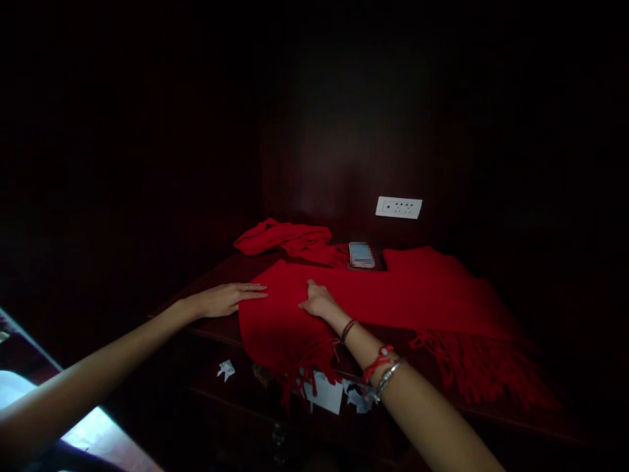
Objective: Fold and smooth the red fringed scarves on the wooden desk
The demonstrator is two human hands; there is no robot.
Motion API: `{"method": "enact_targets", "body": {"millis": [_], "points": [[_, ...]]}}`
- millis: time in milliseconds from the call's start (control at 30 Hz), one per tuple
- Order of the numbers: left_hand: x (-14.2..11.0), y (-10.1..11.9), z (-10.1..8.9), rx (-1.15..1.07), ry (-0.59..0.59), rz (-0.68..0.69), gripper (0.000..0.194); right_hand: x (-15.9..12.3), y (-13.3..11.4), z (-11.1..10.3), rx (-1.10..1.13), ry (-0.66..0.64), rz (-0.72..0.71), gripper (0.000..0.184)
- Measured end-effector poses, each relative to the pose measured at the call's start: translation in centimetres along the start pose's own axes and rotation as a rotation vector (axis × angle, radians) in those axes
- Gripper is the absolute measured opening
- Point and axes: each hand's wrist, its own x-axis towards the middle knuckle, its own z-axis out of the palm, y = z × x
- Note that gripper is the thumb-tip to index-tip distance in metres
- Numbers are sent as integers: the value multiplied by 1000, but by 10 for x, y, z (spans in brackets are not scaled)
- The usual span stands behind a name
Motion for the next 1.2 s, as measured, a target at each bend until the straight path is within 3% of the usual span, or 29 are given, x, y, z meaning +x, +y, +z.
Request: {"method": "enact_targets", "body": {"millis": [133, 233, 333, 433, 567, 700, 767, 867, 967, 1033, 1100, 1200], "points": [[2, 5, -9, 3, 53, -5, 50, -2, 2, -9, 345, 22, -54, 43], [9, 9, -16, -4, 119, 3, 48, -3, 10, -25, 519, 124, -58, 38], [18, 7, -14, -33, 118, 23, 47, -2, 21, -36, 517, 193, -18, 41], [24, 4, -4, -32, 58, 39, 47, -1, 34, -33, 478, 63, 5, 44], [27, 3, 4, -16, 18, 44, 46, -3, 48, -23, 427, -38, -93, 49], [29, 9, -7, 18, 46, 34, 48, -5, 56, -36, 473, 10, -93, 49], [34, 12, -15, 41, 107, 12, 51, -5, 58, -47, 482, 100, -76, 49], [43, 12, -19, 23, 104, -16, 52, -7, 62, -58, 413, 153, -93, 50], [48, 7, -17, -90, -93, -15, 54, -14, 71, -65, 212, -19, -122, 58], [49, 3, -19, -215, -223, -21, 65, -19, 87, -77, 85, -41, -108, 60], [49, -1, -26, -382, -258, -6, 69, -21, 114, -97, 24, 54, -30, 54], [59, -6, -35, -629, -137, 21, 59, -24, 169, -133, -200, 274, 267, 47]]}}
